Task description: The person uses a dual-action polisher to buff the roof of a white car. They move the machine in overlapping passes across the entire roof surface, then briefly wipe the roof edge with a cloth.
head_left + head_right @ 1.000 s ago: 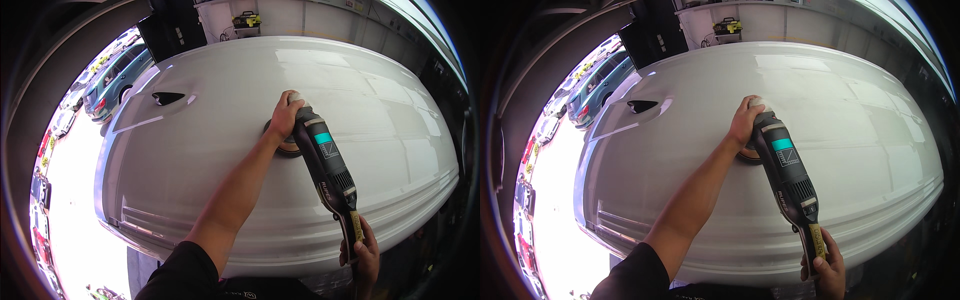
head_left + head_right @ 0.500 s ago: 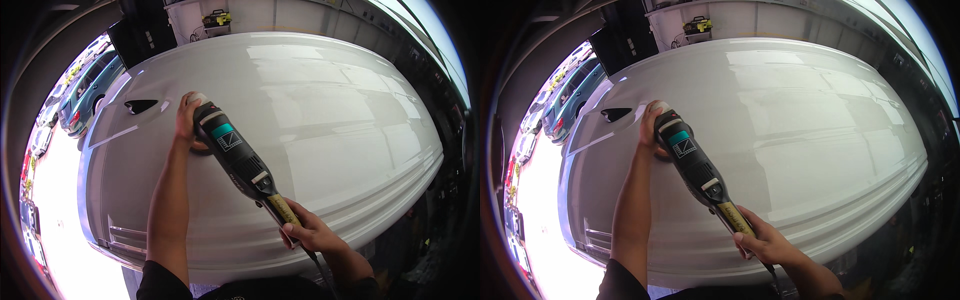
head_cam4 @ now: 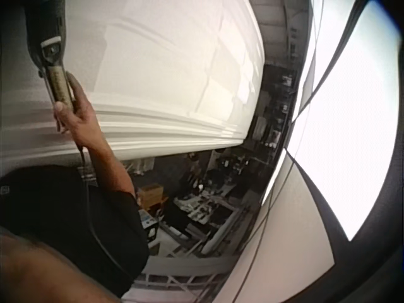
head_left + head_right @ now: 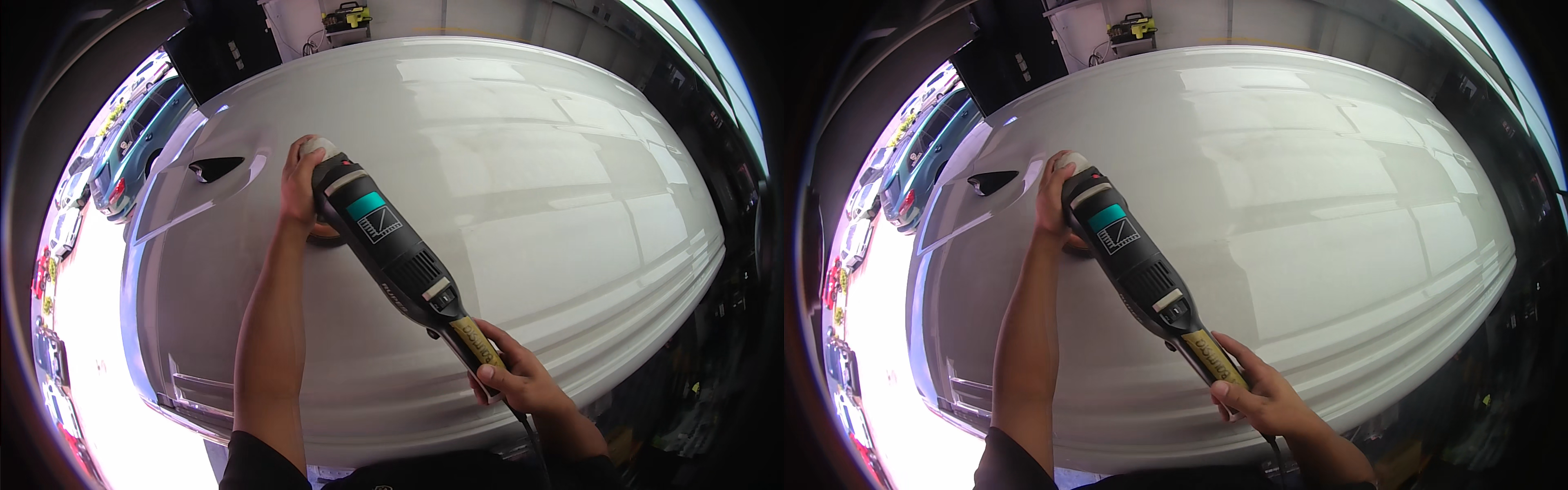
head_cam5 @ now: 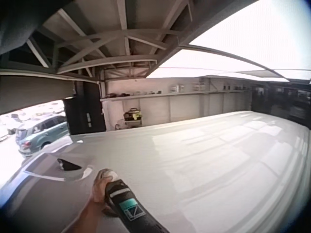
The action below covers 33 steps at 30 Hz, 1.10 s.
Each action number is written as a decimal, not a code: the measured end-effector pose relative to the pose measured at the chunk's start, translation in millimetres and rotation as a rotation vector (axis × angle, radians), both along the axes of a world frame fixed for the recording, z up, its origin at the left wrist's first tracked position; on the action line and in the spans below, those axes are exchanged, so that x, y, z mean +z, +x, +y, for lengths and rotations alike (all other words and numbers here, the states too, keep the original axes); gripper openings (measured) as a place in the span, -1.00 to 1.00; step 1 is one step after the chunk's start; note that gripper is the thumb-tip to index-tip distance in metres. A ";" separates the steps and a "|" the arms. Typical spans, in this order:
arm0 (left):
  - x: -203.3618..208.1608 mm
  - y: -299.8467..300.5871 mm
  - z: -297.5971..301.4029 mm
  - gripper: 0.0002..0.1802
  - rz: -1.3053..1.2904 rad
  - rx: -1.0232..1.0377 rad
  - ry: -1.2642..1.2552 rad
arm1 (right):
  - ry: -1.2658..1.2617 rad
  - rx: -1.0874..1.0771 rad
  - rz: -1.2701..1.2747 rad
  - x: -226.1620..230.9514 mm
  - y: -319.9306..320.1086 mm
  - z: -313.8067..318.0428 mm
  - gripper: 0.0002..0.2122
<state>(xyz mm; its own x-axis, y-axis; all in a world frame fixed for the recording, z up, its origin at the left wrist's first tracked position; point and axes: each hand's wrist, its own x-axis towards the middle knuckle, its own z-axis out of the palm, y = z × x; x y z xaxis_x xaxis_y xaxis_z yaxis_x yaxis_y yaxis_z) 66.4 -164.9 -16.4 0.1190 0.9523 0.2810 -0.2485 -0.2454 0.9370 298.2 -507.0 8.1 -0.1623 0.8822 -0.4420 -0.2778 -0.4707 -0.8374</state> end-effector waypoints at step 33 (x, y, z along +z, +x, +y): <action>-2.5 -133.6 -5.7 -0.59 -0.083 0.117 -0.107 | 0.048 0.394 -0.054 -2.1 -60.0 59.5 -0.26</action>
